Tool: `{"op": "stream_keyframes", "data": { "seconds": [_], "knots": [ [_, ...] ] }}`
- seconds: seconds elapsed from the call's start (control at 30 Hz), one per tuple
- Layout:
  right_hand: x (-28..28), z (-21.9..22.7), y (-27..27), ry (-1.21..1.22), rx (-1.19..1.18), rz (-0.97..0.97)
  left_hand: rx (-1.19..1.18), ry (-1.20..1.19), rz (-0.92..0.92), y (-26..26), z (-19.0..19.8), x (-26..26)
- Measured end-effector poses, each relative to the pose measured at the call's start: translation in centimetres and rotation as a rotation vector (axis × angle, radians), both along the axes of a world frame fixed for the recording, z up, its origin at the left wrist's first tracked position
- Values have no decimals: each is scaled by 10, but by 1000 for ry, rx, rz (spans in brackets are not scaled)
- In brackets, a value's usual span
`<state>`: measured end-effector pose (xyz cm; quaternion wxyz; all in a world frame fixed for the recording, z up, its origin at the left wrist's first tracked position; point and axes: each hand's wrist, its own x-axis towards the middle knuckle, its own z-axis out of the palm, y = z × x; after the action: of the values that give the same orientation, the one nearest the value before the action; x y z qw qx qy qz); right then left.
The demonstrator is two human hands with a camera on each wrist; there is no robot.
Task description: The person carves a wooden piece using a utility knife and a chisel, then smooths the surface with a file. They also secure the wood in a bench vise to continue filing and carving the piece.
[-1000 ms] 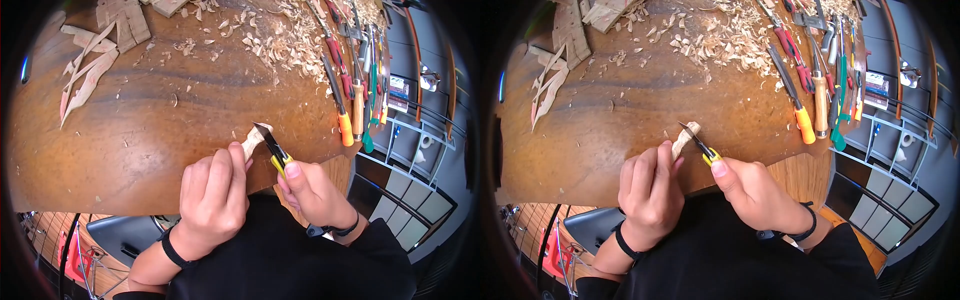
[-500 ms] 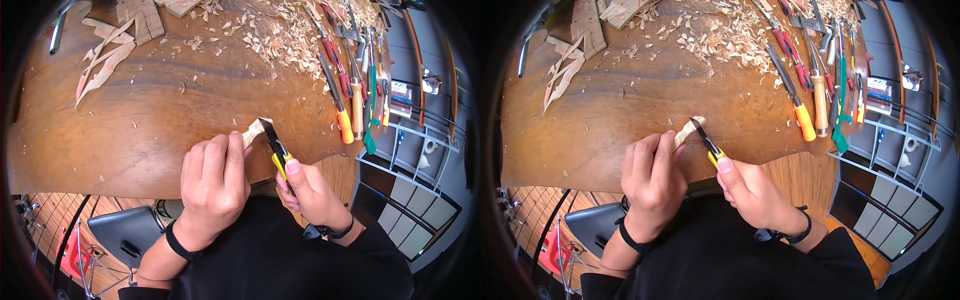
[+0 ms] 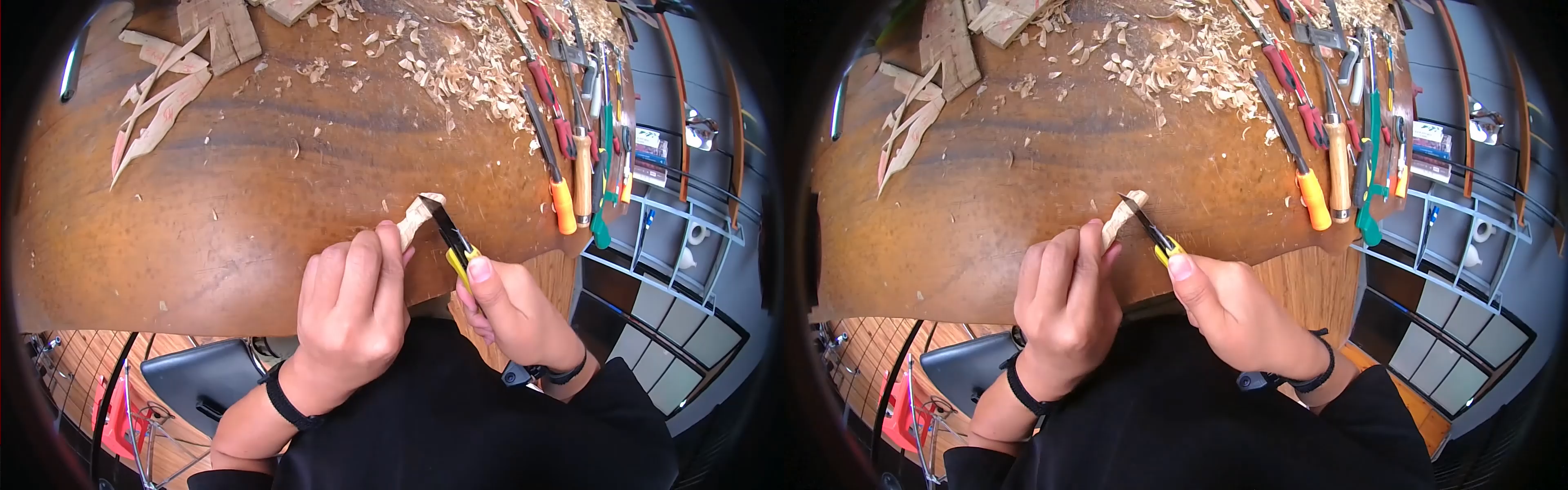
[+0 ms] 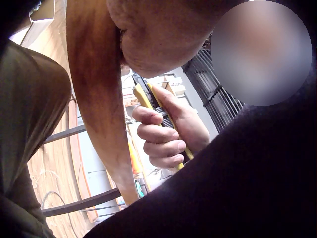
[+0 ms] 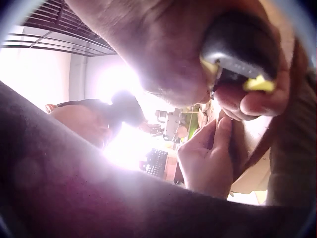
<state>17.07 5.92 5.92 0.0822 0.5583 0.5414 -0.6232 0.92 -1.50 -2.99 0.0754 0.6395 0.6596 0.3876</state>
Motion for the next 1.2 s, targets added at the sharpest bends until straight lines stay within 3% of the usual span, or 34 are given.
{"op": "stream_keyframes", "data": {
  "seconds": [0.37, 0.7, 0.77, 0.9, 1.0, 1.03, 1.1, 1.2],
  "knots": [
    [11, -5, 7, 136, -363, -188, 53, 8, 71, 0, -4, 7],
    [23, -19, 5, 348, -516, -299, 60, -20, 90, 1, -4, 7],
    [23, -21, 2, 430, -280, -373, 70, -41, 90, 1, -6, 6],
    [21, -35, 3, 480, -27, -455, 91, -139, 14, 0, 1, 2],
    [3, -33, 5, 475, 136, -456, 5, -393, -7, 0, 11, -2],
    [3, -37, 7, 482, 137, -455, 8, -387, -6, 0, 14, -1],
    [4, -47, 8, 630, 78, -413, -83, -598, -45, 0, 19, 0],
    [6, -50, 9, 680, 101, -422, -170, -616, -60, 0, 25, 3]
  ]
}}
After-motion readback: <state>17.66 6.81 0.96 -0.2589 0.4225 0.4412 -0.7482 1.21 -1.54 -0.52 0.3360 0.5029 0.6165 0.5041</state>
